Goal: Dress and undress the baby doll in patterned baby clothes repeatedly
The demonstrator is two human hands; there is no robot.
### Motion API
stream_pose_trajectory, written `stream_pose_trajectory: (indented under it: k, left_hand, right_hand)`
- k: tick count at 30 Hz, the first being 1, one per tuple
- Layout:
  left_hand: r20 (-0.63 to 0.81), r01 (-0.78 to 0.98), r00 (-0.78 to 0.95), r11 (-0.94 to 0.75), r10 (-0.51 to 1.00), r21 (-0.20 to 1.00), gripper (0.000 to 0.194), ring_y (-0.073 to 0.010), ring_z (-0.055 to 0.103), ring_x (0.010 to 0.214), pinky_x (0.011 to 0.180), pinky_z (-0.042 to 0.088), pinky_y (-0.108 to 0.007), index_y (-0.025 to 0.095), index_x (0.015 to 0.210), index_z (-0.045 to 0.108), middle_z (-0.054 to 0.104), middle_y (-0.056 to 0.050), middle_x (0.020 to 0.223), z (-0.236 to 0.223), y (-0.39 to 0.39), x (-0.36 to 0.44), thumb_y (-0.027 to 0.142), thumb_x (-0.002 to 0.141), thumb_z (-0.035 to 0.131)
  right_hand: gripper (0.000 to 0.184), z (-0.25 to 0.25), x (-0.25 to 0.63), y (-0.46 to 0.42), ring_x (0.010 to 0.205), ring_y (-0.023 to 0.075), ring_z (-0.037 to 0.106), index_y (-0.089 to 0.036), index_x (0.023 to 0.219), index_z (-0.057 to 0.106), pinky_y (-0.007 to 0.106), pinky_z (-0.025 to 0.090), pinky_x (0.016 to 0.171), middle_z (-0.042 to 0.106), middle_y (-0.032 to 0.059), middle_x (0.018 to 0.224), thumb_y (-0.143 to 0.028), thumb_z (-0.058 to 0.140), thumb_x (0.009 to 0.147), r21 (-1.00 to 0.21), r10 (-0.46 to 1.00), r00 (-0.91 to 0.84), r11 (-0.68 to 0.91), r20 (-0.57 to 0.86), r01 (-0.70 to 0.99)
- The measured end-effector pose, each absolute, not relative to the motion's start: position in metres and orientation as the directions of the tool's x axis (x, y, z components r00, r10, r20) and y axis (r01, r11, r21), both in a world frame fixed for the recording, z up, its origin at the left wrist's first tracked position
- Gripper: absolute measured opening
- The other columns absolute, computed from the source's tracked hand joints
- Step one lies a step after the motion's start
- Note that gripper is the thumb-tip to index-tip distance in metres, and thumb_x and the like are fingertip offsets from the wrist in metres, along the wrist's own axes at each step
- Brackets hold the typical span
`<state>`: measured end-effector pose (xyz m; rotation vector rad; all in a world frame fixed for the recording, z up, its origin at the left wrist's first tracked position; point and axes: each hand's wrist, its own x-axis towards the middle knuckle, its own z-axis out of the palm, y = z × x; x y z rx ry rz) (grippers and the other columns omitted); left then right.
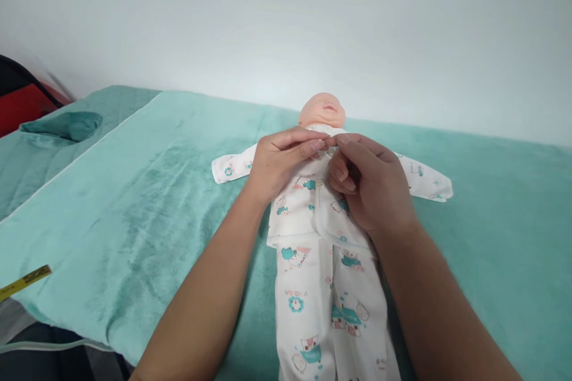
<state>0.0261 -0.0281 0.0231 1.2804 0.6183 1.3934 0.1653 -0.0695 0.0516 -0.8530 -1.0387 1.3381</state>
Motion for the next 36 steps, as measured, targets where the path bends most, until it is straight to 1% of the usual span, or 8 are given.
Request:
stream_pose_trajectory:
  k: [6,12,17,21,25,28,33,36]
  left_hand:
    - [0.349,-0.35,0.178,-0.272,0.92,0.896,0.01,-0.0165,0.069,0.09,0.081,0.053,-0.029,0.023,0.081,0.079,0.076,-0.003,0.091,0.023,-0.027,0.025,0.032,0.075,0.078]
    - [0.332,-0.369,0.196,-0.245,0.923,0.897,0.012,-0.0177,0.071,0.089,0.08,0.056,-0.031,0.023,0.081,0.078,0.076,-0.003,0.089,0.022,-0.026,0.025,0.032,0.074,0.079]
    - [0.3,-0.392,0.247,-0.188,0.921,0.9,0.015,-0.0181,0.07,0.078,0.07,0.057,-0.034,0.022,0.081,0.076,0.075,-0.004,0.086,0.02,-0.026,0.021,0.033,0.072,0.082]
    - [0.316,-0.429,0.308,-0.166,0.897,0.888,0.016,-0.0165,0.067,0.069,0.065,0.058,-0.036,0.022,0.08,0.073,0.072,-0.002,0.079,0.022,-0.028,0.02,0.032,0.071,0.082]
    - [0.328,-0.449,0.378,-0.138,0.865,0.883,0.016,-0.0167,0.066,0.066,0.063,0.06,-0.038,0.022,0.082,0.072,0.066,-0.001,0.071,0.026,-0.03,0.022,0.032,0.073,0.081]
    - [0.325,-0.46,0.399,-0.12,0.857,0.88,0.018,-0.015,0.063,0.061,0.061,0.06,-0.038,0.022,0.082,0.072,0.064,0.0,0.069,0.028,-0.031,0.024,0.033,0.072,0.082]
    - [0.342,-0.476,0.394,-0.13,0.853,0.87,0.019,-0.014,0.063,0.06,0.06,0.06,-0.039,0.021,0.08,0.071,0.064,-0.001,0.074,0.028,-0.031,0.025,0.033,0.071,0.082]
    - [0.319,-0.463,0.377,-0.122,0.87,0.878,0.021,-0.0143,0.063,0.06,0.061,0.06,-0.039,0.021,0.081,0.07,0.064,0.0,0.072,0.027,-0.031,0.026,0.035,0.071,0.082]
  right_hand:
    - [0.016,0.053,0.164,-0.07,0.043,0.0061,0.034,-0.019,0.074,0.063,0.023,0.023,0.04,0.05,-0.0041,0.053,-0.031,0.066,0.084,-0.943,0.994,-0.046,0.076,0.095,-0.323]
    - [0.017,0.053,0.164,-0.07,0.043,0.0069,0.039,-0.02,0.073,0.063,0.022,0.026,0.039,0.052,-0.0035,0.054,-0.033,0.067,0.083,-0.953,0.996,-0.035,0.067,0.081,-0.295]
    - [0.017,0.051,0.166,-0.069,0.047,0.0081,0.048,-0.019,0.075,0.066,0.021,0.033,0.04,0.063,0.0006,0.063,-0.033,0.066,0.083,-0.958,0.995,-0.071,0.046,0.069,-0.283]
    - [0.017,0.051,0.171,-0.067,0.049,0.0084,0.051,-0.018,0.073,0.066,0.021,0.038,0.041,0.067,0.0022,0.067,-0.033,0.067,0.082,-0.954,0.989,-0.146,-0.008,0.038,-0.3]
    - [0.019,0.051,0.175,-0.066,0.051,0.0083,0.053,-0.017,0.072,0.065,0.02,0.042,0.045,0.068,0.0027,0.068,-0.032,0.067,0.083,-0.943,0.974,-0.225,-0.044,0.034,-0.331]
    - [0.02,0.05,0.176,-0.065,0.052,0.0081,0.053,-0.017,0.072,0.065,0.02,0.043,0.046,0.067,0.0021,0.069,-0.033,0.068,0.083,-0.938,0.963,-0.268,-0.058,0.038,-0.343]
    - [0.021,0.049,0.177,-0.065,0.053,0.0082,0.052,-0.017,0.072,0.064,0.02,0.042,0.046,0.066,0.0018,0.069,-0.034,0.068,0.083,-0.932,0.953,-0.296,-0.044,0.069,-0.36]
    - [0.02,0.049,0.177,-0.065,0.053,0.0083,0.052,-0.017,0.073,0.064,0.02,0.041,0.046,0.065,0.0013,0.069,-0.034,0.067,0.083,-0.932,0.957,-0.283,-0.05,0.058,-0.359]
